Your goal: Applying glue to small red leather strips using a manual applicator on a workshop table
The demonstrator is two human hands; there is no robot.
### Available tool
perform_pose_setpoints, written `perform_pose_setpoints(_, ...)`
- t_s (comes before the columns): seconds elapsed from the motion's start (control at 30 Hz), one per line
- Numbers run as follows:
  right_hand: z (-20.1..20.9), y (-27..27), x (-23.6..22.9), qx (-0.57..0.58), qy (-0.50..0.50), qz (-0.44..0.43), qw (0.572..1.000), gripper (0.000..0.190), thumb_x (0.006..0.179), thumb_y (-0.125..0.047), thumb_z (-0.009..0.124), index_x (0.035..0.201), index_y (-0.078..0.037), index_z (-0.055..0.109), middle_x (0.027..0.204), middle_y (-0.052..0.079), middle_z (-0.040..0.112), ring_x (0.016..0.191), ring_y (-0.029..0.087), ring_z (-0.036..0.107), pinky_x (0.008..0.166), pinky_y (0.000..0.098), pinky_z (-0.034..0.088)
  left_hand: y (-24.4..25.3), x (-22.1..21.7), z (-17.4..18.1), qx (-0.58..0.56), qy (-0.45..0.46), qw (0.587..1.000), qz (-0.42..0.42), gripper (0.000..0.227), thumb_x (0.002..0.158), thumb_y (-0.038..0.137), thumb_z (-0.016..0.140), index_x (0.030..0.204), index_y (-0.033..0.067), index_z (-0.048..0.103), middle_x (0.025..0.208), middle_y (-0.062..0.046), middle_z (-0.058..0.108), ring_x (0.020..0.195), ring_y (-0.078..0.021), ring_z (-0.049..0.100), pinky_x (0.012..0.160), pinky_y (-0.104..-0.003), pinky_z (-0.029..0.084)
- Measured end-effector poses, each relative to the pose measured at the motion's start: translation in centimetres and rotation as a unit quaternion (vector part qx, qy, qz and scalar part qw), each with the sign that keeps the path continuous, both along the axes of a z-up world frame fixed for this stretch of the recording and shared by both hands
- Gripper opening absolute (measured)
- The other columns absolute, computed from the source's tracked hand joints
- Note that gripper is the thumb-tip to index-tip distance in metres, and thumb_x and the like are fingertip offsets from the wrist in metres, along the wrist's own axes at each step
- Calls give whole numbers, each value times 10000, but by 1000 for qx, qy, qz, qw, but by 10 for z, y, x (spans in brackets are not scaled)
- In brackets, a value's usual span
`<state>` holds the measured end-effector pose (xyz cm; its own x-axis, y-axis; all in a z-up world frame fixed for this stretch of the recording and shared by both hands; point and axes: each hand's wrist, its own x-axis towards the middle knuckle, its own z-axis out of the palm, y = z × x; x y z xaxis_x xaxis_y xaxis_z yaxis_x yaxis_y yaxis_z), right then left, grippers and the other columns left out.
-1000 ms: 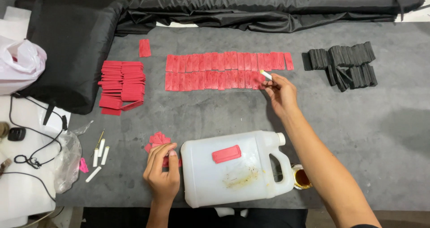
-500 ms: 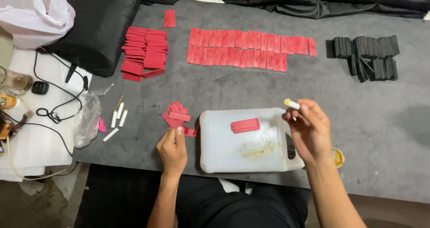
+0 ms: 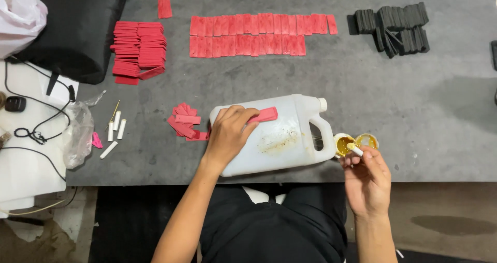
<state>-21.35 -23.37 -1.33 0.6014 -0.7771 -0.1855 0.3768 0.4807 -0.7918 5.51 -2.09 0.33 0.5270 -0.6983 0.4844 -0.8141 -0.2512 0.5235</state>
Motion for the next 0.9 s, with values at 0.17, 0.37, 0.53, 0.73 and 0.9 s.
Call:
perform_pose_setpoints(0.17, -14, -7, -21, -3, -10, -16, 1000, 179, 1076, -136, 555, 1160, -42, 681, 817, 110, 624, 861, 252, 616, 905, 419, 492, 3, -1, -2, -30, 2, 999, 17, 224, 935, 221, 749, 1147, 152, 720, 1022, -34, 780, 1031, -213, 703, 943, -355, 515)
perform_pose_setpoints(0.37, -17, -16, -32, 6, -5, -46, 999, 171, 1077, -136, 560, 1151, -49, 688, 815, 110, 632, 847, 256, 622, 883, 429, 493, 2, -23, 8, -73, -2, 997, 14, 211, 924, 241, 770, 1114, 154, 743, 1078, -19, 788, 1043, -217, 708, 947, -366, 518)
perform_pose_setpoints(0.53, -30, -28, -43, -10, 8, -79, 997, 164, 1083, -124, 576, 1193, -47, 670, 839, 110, 624, 830, 236, 622, 879, 393, 491, 1, -55, 3, -29, -66, 997, -36, 140, 944, 296, 747, 1057, 213, 751, 1111, 25, 768, 1097, -206, 670, 971, -386, 468)
perform_pose_setpoints(0.73, -29, -30, -36, -67, 93, -144, 983, 210, 1006, -20, 667, 1210, 23, 642, 878, 96, 654, 853, 161, 660, 852, 275, 531, 7, -62, -3, -18, -121, 992, -24, 170, 1010, 371, 656, 991, 217, 725, 1276, -48, 696, 1164, -269, 607, 973, -449, 416)
perform_pose_setpoints(0.9, -9, -34, -28, -533, 385, -84, 748, 145, 945, -10, 804, 1079, -67, 805, 769, 82, 696, 686, 210, 670, 689, 336, 537, 14, -61, -9, -34, -61, 997, -13, 147, 1011, 271, 661, 1010, 159, 757, 1179, -71, 715, 1060, -289, 628, 949, -426, 455)
